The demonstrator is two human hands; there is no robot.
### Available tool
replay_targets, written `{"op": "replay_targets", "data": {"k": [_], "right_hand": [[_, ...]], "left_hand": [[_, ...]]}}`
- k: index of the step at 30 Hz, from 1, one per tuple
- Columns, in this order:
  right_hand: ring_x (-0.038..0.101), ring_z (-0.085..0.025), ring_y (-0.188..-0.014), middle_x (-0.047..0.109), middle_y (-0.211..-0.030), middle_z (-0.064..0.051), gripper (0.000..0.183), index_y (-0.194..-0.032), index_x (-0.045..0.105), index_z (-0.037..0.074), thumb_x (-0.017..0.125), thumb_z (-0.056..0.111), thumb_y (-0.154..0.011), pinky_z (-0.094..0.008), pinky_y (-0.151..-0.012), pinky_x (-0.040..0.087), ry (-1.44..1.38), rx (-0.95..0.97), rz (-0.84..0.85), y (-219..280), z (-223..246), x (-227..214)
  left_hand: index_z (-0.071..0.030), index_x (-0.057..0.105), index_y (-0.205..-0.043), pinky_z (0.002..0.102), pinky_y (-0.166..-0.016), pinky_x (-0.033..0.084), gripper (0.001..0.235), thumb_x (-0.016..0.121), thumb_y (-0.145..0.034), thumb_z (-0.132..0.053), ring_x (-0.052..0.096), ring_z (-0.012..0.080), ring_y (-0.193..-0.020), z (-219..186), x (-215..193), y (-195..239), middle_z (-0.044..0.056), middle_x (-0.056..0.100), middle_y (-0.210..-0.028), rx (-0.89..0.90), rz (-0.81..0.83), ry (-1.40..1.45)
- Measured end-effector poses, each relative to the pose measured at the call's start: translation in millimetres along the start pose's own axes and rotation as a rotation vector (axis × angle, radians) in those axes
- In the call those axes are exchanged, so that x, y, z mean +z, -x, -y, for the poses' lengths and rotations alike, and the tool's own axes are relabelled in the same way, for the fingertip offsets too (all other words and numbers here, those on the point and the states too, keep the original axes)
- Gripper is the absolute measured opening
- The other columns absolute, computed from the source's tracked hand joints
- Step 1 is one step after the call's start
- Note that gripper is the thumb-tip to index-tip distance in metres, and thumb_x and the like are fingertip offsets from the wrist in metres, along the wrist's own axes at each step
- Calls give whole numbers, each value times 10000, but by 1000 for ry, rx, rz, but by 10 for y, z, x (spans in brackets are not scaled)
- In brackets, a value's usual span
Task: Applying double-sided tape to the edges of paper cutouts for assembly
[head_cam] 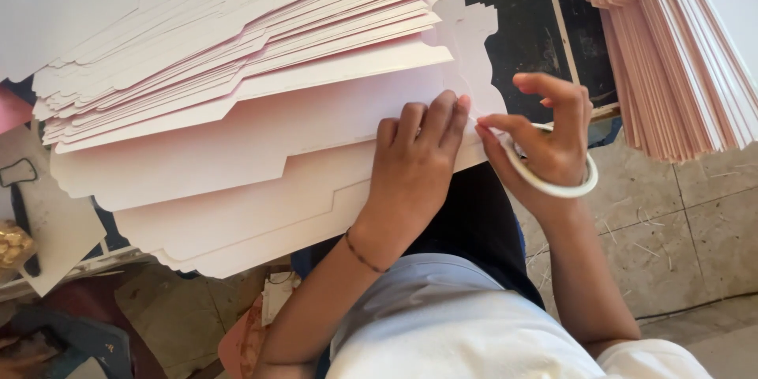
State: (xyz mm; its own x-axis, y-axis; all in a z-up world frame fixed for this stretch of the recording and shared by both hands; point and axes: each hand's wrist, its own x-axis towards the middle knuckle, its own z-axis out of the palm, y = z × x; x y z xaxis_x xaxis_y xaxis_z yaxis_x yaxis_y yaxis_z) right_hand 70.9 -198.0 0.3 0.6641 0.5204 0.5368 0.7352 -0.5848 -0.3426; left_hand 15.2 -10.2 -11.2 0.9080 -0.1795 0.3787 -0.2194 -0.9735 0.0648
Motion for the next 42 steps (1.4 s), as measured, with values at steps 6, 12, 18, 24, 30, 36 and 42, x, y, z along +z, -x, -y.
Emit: {"op": "replay_targets", "data": {"k": [6, 12, 18, 24, 30, 36, 42], "right_hand": [[598, -347, -1226, 525, -1369, -223, 92, -1100, 824, 21, 867, -28, -1034, -426, -972, 548, -207, 27, -122, 157, 128, -4], [590, -280, -1212, 495, -1442, -161, 97, -1127, 825, 64, 842, 92, -1036, -348, -1002, 571, -371, 265, 20, -72, 445, -27], [577, -388, -1220, 599, -1371, -180, 22, -1002, 810, 129, 827, 141, -998, -449, -897, 540, -435, 65, 214, -311, 872, 400], [566, -341, -1076, 605, -1379, -141, 57, -965, 785, 134, 802, 172, -1004, -508, -986, 508, -444, 37, 288, -374, 1070, 620], [578, -349, -1038, 602, -1359, -178, 45, -992, 769, 99, 764, 136, -1017, -491, -967, 525, -392, 47, 303, -373, 1131, 601], [662, -297, -1089, 555, -1435, -216, 43, -992, 784, 7, 810, -11, -1022, -361, -875, 592, -347, 154, 179, -313, 862, 343], [635, -334, -1156, 543, -1458, -242, 218, -990, 781, -64, 931, 88, -1033, -450, -1000, 596, -92, 365, 164, -78, 39, -217]], "left_hand": [[-116, 648, -1485, 496, -886, 531, 560, 696, -947, 34, 552, 370, -1212, 83, 68, 13, 114, 533, -1447, -50, 24, 289], [-202, 479, -1678, 504, -1056, 534, 813, 725, -937, 24, 601, 301, -1310, 634, -473, 319, 148, 545, -1432, -247, 82, 267], [-332, 458, -1688, 573, -929, 483, 858, 875, -939, -350, 466, 332, -1241, 1046, -655, 750, 80, 458, -1418, -549, 192, 245], [-334, 452, -1682, 573, -1067, 433, 794, 822, -981, -379, 443, 362, -1382, 1082, -643, 911, 80, 456, -1445, -587, 200, 407], [-274, 317, -1734, 564, -1048, 410, 1022, 851, -934, -618, 446, 326, -1347, 1040, -552, 948, 64, 452, -1481, -605, 181, 371], [-281, 381, -1722, 585, -1061, 391, 968, 829, -931, -614, 435, 344, -1355, 1039, -541, 968, 95, 460, -1457, -602, 176, 350], [-288, 441, -1696, 638, -1102, 376, 954, 909, -887, -479, 417, 373, -1379, 1031, -575, 947, 98, 436, -1487, -616, 186, 372]]}}
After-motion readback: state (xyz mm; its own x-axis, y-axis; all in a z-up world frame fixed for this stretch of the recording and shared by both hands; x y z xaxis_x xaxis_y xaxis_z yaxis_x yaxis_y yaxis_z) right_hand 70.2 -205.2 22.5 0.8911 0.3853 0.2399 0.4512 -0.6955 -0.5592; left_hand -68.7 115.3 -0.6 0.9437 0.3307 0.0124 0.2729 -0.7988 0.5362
